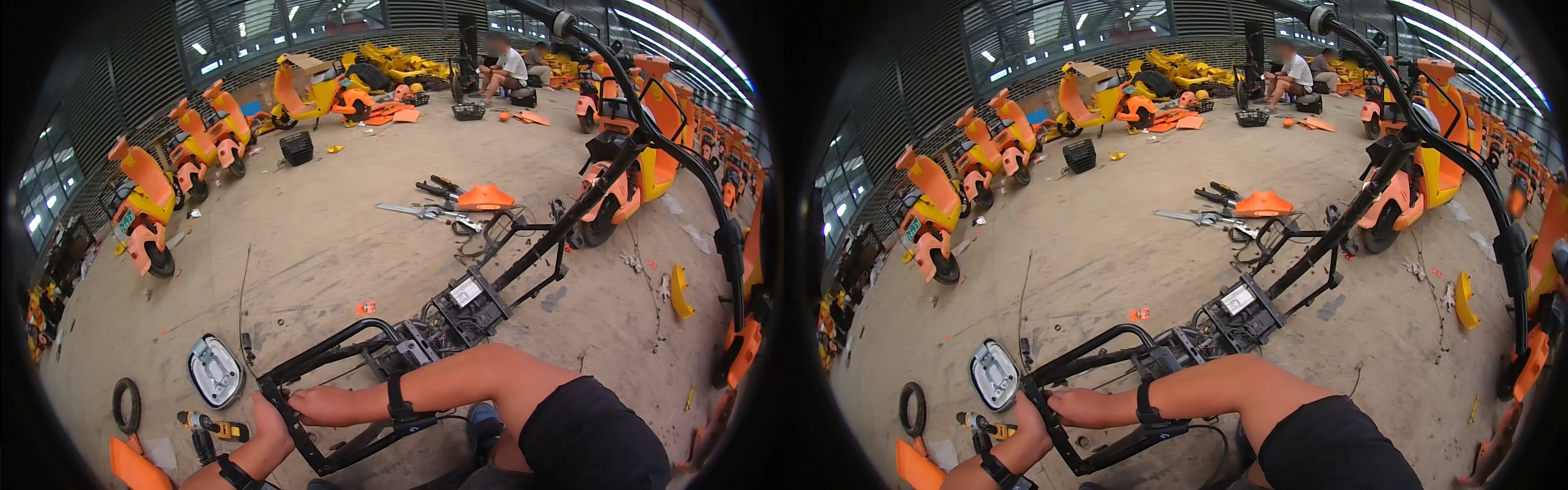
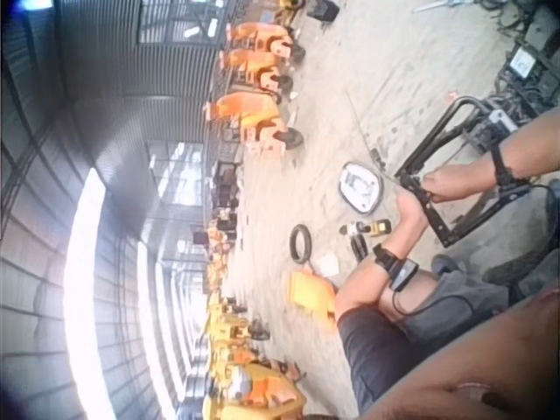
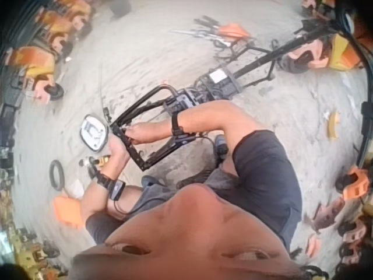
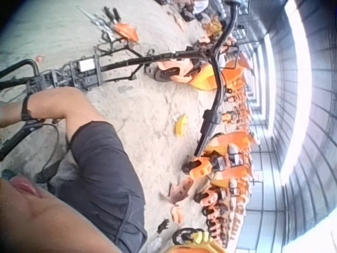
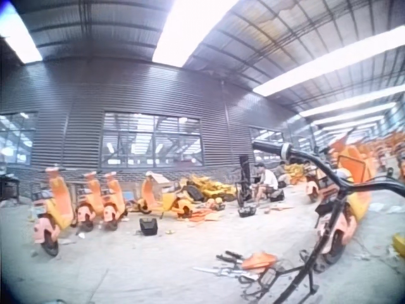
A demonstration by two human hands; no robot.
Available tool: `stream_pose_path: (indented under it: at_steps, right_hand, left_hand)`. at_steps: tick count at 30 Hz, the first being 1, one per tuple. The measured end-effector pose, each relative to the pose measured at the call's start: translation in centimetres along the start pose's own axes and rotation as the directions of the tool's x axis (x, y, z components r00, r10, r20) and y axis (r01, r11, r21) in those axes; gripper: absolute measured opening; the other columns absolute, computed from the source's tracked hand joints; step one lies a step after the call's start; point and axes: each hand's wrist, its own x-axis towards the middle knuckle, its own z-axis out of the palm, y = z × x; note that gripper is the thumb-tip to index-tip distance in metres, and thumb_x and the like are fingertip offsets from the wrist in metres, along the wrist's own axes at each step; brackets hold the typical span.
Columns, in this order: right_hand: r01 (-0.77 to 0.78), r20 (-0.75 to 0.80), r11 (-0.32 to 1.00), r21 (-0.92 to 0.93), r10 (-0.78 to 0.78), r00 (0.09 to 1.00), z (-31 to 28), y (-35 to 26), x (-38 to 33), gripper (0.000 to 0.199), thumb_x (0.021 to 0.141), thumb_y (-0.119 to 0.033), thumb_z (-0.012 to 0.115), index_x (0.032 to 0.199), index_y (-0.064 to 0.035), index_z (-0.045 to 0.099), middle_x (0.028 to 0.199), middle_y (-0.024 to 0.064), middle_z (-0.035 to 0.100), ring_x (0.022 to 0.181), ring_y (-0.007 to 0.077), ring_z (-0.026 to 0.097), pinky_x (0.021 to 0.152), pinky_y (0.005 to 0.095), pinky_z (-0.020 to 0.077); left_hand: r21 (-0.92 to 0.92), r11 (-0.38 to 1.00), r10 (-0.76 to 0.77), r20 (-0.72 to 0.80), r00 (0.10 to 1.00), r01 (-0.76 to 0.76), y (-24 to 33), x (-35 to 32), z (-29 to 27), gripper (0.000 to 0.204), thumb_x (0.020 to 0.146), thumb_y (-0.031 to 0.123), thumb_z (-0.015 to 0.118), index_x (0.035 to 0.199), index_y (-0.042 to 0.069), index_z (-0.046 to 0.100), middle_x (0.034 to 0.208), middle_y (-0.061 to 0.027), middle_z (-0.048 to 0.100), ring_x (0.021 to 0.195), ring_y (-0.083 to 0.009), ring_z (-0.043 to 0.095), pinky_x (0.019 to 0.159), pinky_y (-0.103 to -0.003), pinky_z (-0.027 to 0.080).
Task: The person assembles a scooter frame by hand, inserting and tightening small fasteners into the frame's mounting points. The person repeatedly adjusts the frame and uses fingers to secure components while other scooters and parts are visible in the background.
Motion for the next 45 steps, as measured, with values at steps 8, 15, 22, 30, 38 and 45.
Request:
stream_pose_path:
  at_steps: [8,15,22,30,38,45]
  right_hand:
    - [-0.62,0.216,0.664,0.417,0.59,0.778,0.0,-0.9,0.7,0.016,0.082,-0.018,0.062,0.08,-0.0025,0.063,0.059,0.0089,0.06,0.047,0.0195,0.057,0.046,0.0348,0.0449]
    - [-0.421,0.097,0.857,0.298,0.412,0.906,-0.4,-1.2,1.0,0.019,0.081,-0.019,0.065,0.076,-0.0013,0.061,0.063,0.0139,0.062,0.055,0.0279,0.06,0.054,0.0388,0.0478]
    - [-0.019,0.048,1.0,0.025,0.018,0.999,-0.2,0.2,0.4,0.018,0.08,-0.012,0.063,0.088,0.0006,0.053,0.085,0.021,0.061,0.081,0.0419,0.061,0.07,0.0458,0.05]
    - [-0.262,-0.014,0.947,0.187,0.269,0.963,0.2,-0.8,0.4,0.02,0.081,-0.017,0.064,0.083,0.0033,0.061,0.075,0.0207,0.065,0.07,0.0351,0.065,0.062,0.0421,0.0512]
    - [-0.668,0.274,0.63,0.397,0.613,0.741,-0.5,-1.0,1.4,0.019,0.081,-0.021,0.063,0.077,-0.0018,0.063,0.055,0.0076,0.059,0.046,0.0156,0.055,0.046,0.032,0.0437]
    - [-0.488,0.073,0.799,0.352,0.496,0.865,0.8,-0.7,1.0,0.025,0.08,-0.02,0.065,0.077,0.0045,0.064,0.063,0.0176,0.064,0.06,0.0282,0.066,0.059,0.0385,0.0506]
  left_hand:
    - [-0.056,0.998,-0.014,0.004,1.0,0.014,0.5,-0.6,0.5,0.057,0.098,0.052,0.022,0.09,0.006,0.055,0.074,-0.011,0.059,0.067,-0.0271,0.06,0.06,-0.044,0.05]
    - [-0.038,0.999,0.021,0.045,0.999,-0.019,-0.1,0.2,-0.4,0.058,0.099,0.051,0.021,0.09,0.006,0.055,0.075,-0.0103,0.059,0.07,-0.0267,0.06,0.067,-0.041,0.05]
    - [-0.066,0.998,0.008,0.008,1.0,-0.008,-0.1,0.0,0.2,0.057,0.099,0.051,0.021,0.088,0.008,0.057,0.074,-0.0072,0.059,0.069,-0.0229,0.058,0.067,-0.037,0.048]
    - [-0.002,1.0,-0.003,0.009,1.0,0.003,0.1,0.2,-0.3,0.058,0.098,0.053,0.02,0.09,0.009,0.057,0.074,-0.0073,0.06,0.068,-0.0239,0.058,0.065,-0.039,0.049]
    - [-0.051,0.999,-0.016,0.019,1.0,0.017,0.1,-0.2,0.2,0.058,0.099,0.05,0.021,0.091,0.005,0.055,0.076,-0.0124,0.061,0.071,-0.0294,0.062,0.067,-0.044,0.052]
    - [-0.051,0.998,0.042,0.015,0.999,-0.041,-0.8,1.5,-1.5,0.055,0.1,0.046,0.023,0.09,0.005,0.059,0.072,-0.0099,0.06,0.067,-0.0246,0.062,0.064,-0.039,0.051]
